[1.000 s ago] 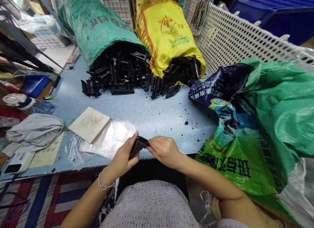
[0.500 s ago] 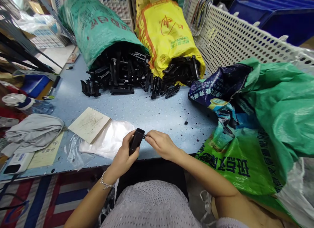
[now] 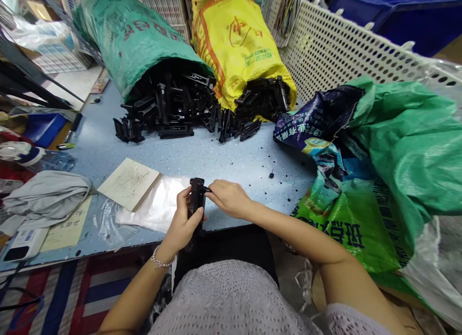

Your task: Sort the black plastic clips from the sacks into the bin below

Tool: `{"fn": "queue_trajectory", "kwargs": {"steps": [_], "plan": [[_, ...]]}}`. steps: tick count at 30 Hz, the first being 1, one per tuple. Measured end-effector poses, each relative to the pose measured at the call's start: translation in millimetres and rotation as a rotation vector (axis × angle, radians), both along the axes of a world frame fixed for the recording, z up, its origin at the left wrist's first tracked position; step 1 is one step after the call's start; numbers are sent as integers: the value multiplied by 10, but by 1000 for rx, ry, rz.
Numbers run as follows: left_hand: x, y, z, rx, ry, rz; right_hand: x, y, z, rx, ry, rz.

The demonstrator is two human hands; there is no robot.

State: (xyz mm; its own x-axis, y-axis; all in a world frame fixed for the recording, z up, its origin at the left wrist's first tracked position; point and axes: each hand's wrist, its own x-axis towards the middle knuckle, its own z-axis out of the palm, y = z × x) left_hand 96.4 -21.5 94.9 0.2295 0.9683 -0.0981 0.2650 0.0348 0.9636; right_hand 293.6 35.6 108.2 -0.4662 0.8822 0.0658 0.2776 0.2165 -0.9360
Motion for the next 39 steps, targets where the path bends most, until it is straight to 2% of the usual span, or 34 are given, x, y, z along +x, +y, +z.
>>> {"fn": "queue_trajectory", "kwargs": {"steps": [2, 4, 6, 8, 10, 12, 13, 15, 17, 19, 20, 22, 24, 26, 28, 32, 34, 35, 36, 37, 39], "plan": [[11, -9, -27, 61, 48, 26, -46, -2, -50, -124, 29, 94], [8, -8, -30, 52, 66, 32, -59, 14, -83, -155, -18, 163], [-9, 8, 14, -37, 29, 31, -26, 57, -62, -16, -134, 146], [-32, 37, 100, -183, -57, 24, 38, 128, 10, 222, -257, 112], [-48, 67, 193, -350, -154, -15, 102, 209, 93, 369, -304, 187], [-42, 80, 247, -479, -210, -82, 128, 268, 137, 372, -262, 278], [-26, 77, 248, -507, -216, -109, 117, 278, 134, 320, -209, 270], [28, 51, 194, -422, -162, -78, 46, 253, 81, 162, -87, 149], [89, 21, 92, -178, -29, 60, -57, 192, -10, 19, 2, -4], [120, 11, -9, 34, 96, 160, -128, 143, -88, -82, 2, -10], [118, 15, -44, 68, 120, 162, -135, 136, -108, -98, -35, 26], [86, 34, -70, 17, 79, 110, -87, 163, -100, -21, -155, 80], [48, 50, -46, -69, -3, 72, 1, 222, -49, 206, -271, 108], [37, 48, -4, -125, -61, 50, 59, 270, 1, 370, -281, 154], [58, 30, 19, -119, -71, 52, 45, 278, 10, 294, -164, 155], [103, 44, -37, 25, -4, 151, -105, 185, -94, -110, 50, 46], [85, 106, -72, -7, -51, 179, -144, 106, -152, -242, 30, 95], [68, 147, -77, -51, -100, 200, -146, 55, -174, -245, -27, 126], [50, 189, -72, -101, -153, 228, -142, -6, -192, -178, -118, 154], [34, 229, -57, -150, -202, 260, -135, -78, -210, -37, -229, 177], [22, 291, -22, -232, -273, 299, -133, -242, -255, 324, -430, 230]]}}
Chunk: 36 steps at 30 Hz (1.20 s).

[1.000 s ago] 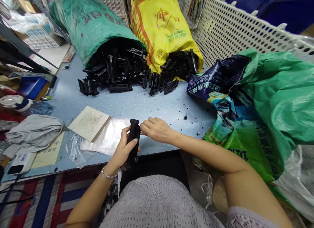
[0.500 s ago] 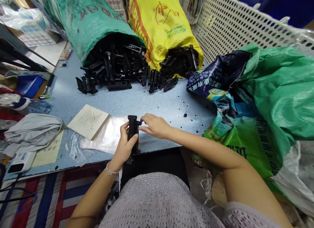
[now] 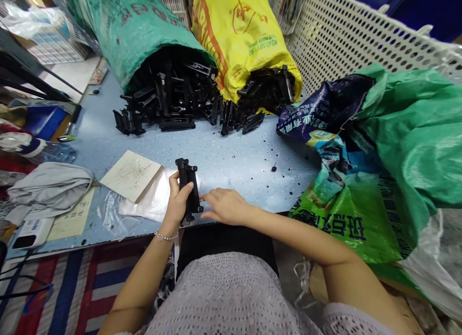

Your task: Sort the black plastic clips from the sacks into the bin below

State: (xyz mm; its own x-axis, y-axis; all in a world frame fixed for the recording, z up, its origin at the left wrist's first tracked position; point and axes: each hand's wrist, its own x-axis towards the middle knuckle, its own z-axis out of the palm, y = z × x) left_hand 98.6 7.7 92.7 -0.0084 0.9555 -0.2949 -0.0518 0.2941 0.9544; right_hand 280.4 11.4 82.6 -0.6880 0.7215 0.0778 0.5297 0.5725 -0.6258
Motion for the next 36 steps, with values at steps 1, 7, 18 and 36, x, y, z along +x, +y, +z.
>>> {"fn": "queue_trajectory", "kwargs": {"steps": [1, 7, 18, 36], "plan": [[6, 22, 7, -33, -27, 1, -8, -80, -31, 158, -51, 58], [111, 129, -352, -14, 78, 22, -21, 8, -253, 322, -156, 42], [517, 147, -734, 200, 929, -270, 908, 2016, -47, 274, -474, -596], [342, 787, -555, 106, -121, 4, 403, 1251, -224, -245, 89, -737]]}}
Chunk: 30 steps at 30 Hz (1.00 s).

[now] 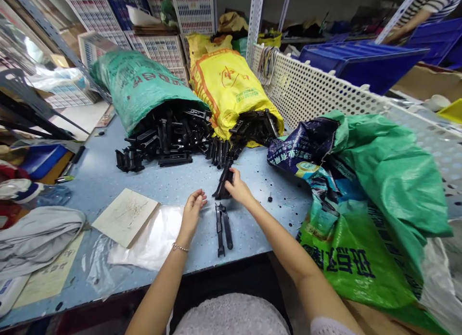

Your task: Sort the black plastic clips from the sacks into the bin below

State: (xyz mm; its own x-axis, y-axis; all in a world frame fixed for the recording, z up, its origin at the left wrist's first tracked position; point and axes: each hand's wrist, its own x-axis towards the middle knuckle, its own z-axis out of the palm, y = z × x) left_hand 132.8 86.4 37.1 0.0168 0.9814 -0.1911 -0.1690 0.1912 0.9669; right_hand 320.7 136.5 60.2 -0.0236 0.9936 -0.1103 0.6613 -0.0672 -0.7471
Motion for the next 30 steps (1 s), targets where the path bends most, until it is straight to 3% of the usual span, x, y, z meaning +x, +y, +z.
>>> {"fn": "queue_trajectory", "kwargs": {"steps": [3, 6, 8, 10, 12, 14, 18, 21, 23, 25, 27, 28, 30], "plan": [[-94, -58, 205, 7, -95, -141, -217, -344, 183, 87, 224, 288], [-155, -196, 429, 80, 57, -167, -273, -544, 428, -32, 308, 509], [-166, -308, 536, 123, 182, -148, -257, -557, 557, -29, 227, 470], [-154, -405, 600, 175, 273, -132, -264, -513, 628, 124, 12, 396], [-130, -466, 630, 224, 343, -101, -310, -449, 639, 294, -190, 406], [-115, -480, 640, 262, 413, -73, -365, -406, 608, 330, -240, 430], [-172, -387, 620, 280, 562, 21, -390, -533, 481, 161, -125, 465], [-261, -282, 572, 195, 582, 85, -368, -841, 319, 295, -254, 594], [-309, -230, 509, 181, 569, 64, -373, -1024, 193, 408, -362, 686], [-335, -212, 402, 156, 593, 26, -384, -1058, 98, 397, -399, 786], [-329, -241, 253, 87, 671, -4, -375, -864, 73, 288, -398, 820], [-310, -276, 170, 46, 714, -20, -355, -678, 89, 227, -401, 762], [-234, -382, 13, -15, 781, -56, -273, -177, 167, 137, -417, 478]]}}
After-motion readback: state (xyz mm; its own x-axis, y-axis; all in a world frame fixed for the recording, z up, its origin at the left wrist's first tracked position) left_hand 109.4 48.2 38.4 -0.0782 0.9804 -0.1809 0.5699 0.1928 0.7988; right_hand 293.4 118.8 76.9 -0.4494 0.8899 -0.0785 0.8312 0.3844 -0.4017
